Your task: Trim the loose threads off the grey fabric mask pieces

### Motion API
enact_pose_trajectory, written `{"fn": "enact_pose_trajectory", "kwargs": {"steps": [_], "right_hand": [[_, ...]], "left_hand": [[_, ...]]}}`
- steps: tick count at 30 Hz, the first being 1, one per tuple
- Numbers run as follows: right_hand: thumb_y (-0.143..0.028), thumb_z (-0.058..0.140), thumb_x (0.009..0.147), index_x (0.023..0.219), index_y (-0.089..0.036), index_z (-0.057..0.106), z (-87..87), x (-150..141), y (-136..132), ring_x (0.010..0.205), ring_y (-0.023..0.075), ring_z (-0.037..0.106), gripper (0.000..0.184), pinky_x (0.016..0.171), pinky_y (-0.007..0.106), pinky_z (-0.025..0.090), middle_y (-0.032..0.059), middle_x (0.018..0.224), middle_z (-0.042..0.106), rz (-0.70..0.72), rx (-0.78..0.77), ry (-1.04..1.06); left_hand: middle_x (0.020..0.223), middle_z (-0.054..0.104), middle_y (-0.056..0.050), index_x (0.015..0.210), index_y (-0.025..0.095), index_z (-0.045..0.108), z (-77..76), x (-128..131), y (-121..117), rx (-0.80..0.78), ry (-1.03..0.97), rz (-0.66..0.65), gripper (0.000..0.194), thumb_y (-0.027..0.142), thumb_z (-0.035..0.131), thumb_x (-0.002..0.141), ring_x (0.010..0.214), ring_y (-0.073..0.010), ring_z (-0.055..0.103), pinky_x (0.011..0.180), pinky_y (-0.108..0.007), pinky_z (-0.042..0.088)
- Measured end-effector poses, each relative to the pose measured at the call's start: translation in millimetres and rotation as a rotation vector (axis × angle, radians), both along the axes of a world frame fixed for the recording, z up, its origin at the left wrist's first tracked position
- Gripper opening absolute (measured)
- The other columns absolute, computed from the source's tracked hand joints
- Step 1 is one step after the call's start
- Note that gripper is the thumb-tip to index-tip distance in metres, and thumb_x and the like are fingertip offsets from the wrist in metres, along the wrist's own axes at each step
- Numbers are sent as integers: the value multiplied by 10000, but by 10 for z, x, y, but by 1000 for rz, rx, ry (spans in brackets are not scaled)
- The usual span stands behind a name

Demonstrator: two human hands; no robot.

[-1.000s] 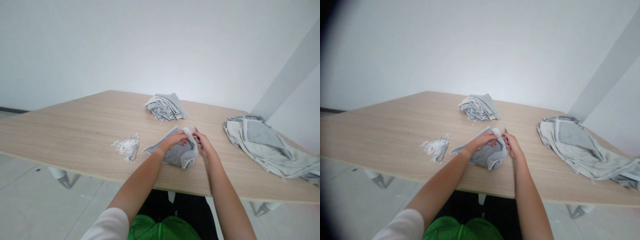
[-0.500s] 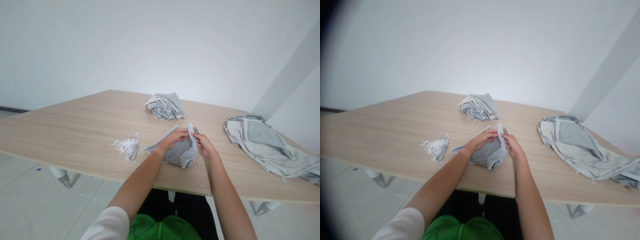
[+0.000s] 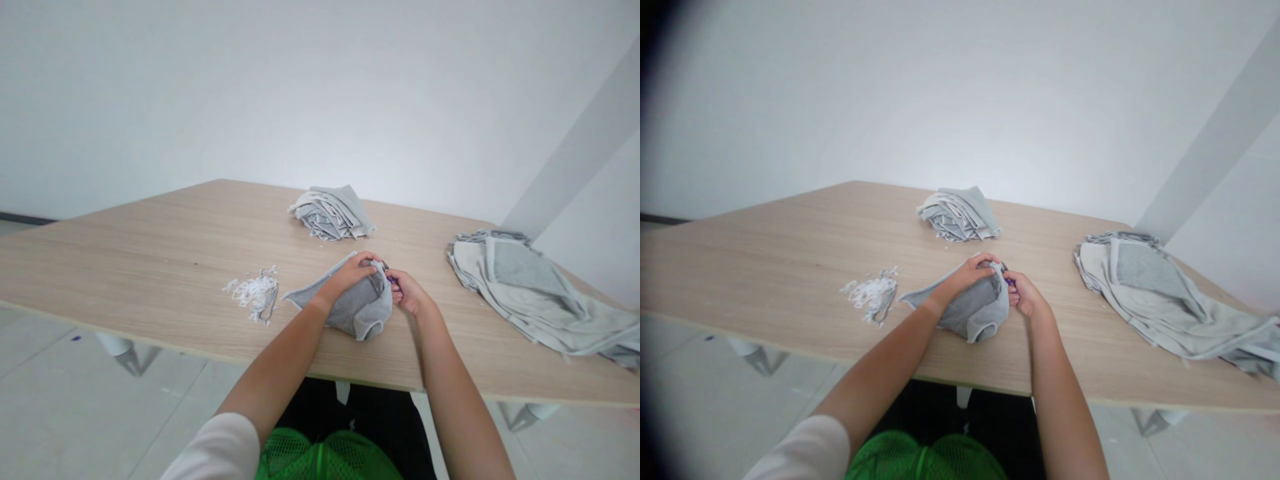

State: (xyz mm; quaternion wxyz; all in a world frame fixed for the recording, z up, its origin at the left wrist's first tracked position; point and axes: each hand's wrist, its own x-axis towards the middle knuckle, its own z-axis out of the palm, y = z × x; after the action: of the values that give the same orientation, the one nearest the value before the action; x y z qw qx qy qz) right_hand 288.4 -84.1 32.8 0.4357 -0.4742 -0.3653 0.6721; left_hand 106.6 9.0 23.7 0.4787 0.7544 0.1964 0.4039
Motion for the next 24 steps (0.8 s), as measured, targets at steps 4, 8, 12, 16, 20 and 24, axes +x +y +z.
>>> {"fn": "enact_pose_trajectory", "kwargs": {"steps": [4, 8, 12, 16, 20, 24], "right_hand": [[-391, 619, 807, 662, -255, 325, -8, 0, 16, 358, 49, 116, 355, 331, 191, 100, -122, 433, 250, -124, 8, -9], [-464, 710, 793, 768, -235, 489, 20, -53, 31, 364, 55, 155, 319, 353, 207, 72, -131, 454, 268, -353, 222, -172], [-532, 800, 744, 916, -218, 626, 28, -104, 46, 387, 73, 255, 398, 378, 226, 137, -114, 470, 353, -437, 437, -407], [-553, 858, 685, 956, -183, 713, -5, -98, 65, 463, 80, 354, 481, 430, 229, 222, -73, 545, 489, -375, 490, -576], [-538, 827, 704, 897, -170, 711, -2, -84, 67, 454, 72, 313, 431, 433, 238, 186, -74, 536, 471, -383, 437, -512], [-498, 822, 688, 744, -207, 592, 16, -92, 44, 404, 66, 226, 376, 407, 246, 114, -107, 464, 344, -398, 329, -324]], "left_hand": [[1068, 759, -90, 1029, 155, 733, -18, 25, 13, -26, 9, 67, 361, 467, 724, 848, 1057, -242, 661, 1023, -363, 472], [938, 751, -60, 978, 148, 713, -61, 47, 53, -71, 20, 147, 338, 458, 715, 841, 912, -200, 666, 879, -306, 502], [846, 724, -30, 950, 146, 716, -78, 62, 59, -41, 33, 172, 281, 400, 715, 830, 802, -167, 635, 787, -275, 495], [802, 703, -20, 937, 145, 738, -64, 73, 35, -36, 29, 119, 276, 396, 708, 828, 747, -156, 609, 739, -268, 480], [784, 689, -23, 976, 132, 757, -17, 54, 15, -106, -33, 121, 331, 422, 721, 821, 759, -161, 589, 716, -267, 455], [822, 688, -26, 990, 136, 760, 34, 4, -23, -211, -38, 54, 393, 495, 695, 847, 771, -158, 572, 704, -270, 424]]}}
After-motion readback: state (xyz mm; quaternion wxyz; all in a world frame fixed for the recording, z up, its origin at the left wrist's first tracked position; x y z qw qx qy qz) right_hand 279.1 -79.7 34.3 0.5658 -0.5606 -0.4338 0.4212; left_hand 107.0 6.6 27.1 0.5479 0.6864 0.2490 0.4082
